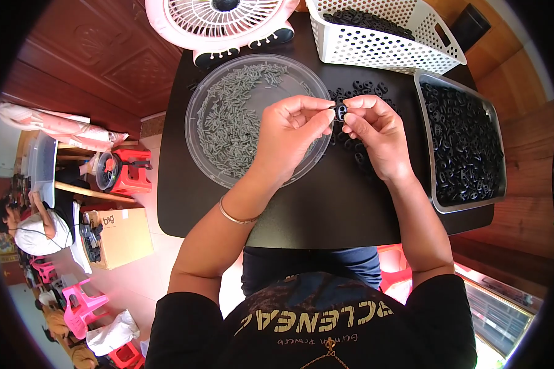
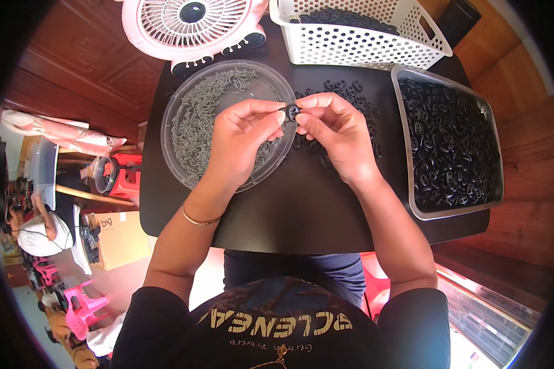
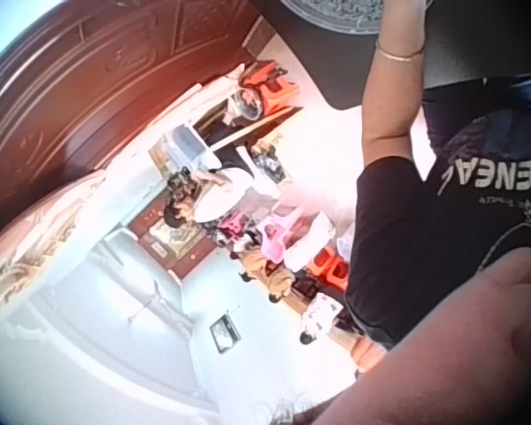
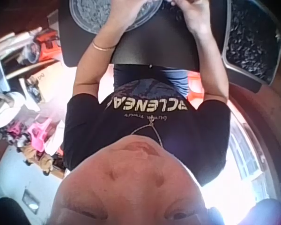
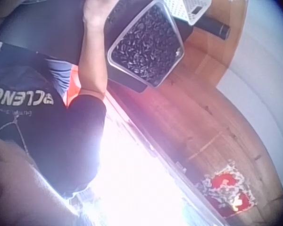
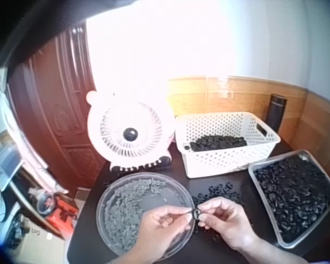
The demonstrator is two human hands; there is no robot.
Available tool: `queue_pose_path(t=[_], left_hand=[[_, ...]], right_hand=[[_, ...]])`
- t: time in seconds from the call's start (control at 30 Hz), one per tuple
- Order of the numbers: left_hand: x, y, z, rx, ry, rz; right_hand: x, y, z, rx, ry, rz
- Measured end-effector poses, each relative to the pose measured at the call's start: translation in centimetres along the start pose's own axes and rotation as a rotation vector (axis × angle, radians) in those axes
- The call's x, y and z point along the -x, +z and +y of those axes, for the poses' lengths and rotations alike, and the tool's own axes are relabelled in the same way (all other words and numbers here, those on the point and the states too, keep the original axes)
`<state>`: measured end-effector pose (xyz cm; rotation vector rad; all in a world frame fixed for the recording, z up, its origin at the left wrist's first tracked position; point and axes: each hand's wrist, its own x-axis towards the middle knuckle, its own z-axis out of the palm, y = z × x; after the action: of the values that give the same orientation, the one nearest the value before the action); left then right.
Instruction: The person assembles small rubber parts by hand, inserting metal pins into them.
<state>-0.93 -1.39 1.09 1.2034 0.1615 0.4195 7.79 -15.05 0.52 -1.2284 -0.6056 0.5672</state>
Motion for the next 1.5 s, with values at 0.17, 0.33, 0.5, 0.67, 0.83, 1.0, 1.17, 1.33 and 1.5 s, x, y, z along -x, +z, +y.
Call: queue_pose_path(t=[0.17,0.33,0.5,0.67,0.83,1.0,1.17,1.33,1.5], left_hand=[[0.0,0.1,-0.2,0.032,-0.018,-0.013],[0.2,0.4,-0.5,0.027,0.043,0.018],[0.0,0.1,-0.7,0.043,0.029,-0.014],[-0.4,-0.3,-0.3,0.191,-0.112,-0.143],[-0.4,-0.7,-0.3,0.239,-0.191,-0.293],[-0.4,-1.0,0.2,0.217,-0.21,-0.446],[-0.6,-1.2,-0.1,0.14,-0.137,-0.478],[-0.4,-1.0,-0.1,0.131,-0.107,-0.443],[-0.4,-1.2,-0.5,0.119,-0.045,-0.464]], right_hand=[[0.0,0.0,0.2,-0.077,0.032,0.003],[0.1,0.2,0.3,-0.1,0.056,0.019],[0.0,0.0,0.5,-0.126,0.043,0.02],[0.1,-0.1,-0.4,-0.222,0.095,0.002],[0.3,0.1,-0.9,-0.371,0.191,-0.101],[0.6,0.1,-1.2,-0.438,0.275,-0.161],[0.6,0.1,-1.2,-0.415,0.261,-0.187],[0.6,0.1,-0.9,-0.418,0.21,-0.215],[0.6,0.0,-0.9,-0.41,0.177,-0.225]])
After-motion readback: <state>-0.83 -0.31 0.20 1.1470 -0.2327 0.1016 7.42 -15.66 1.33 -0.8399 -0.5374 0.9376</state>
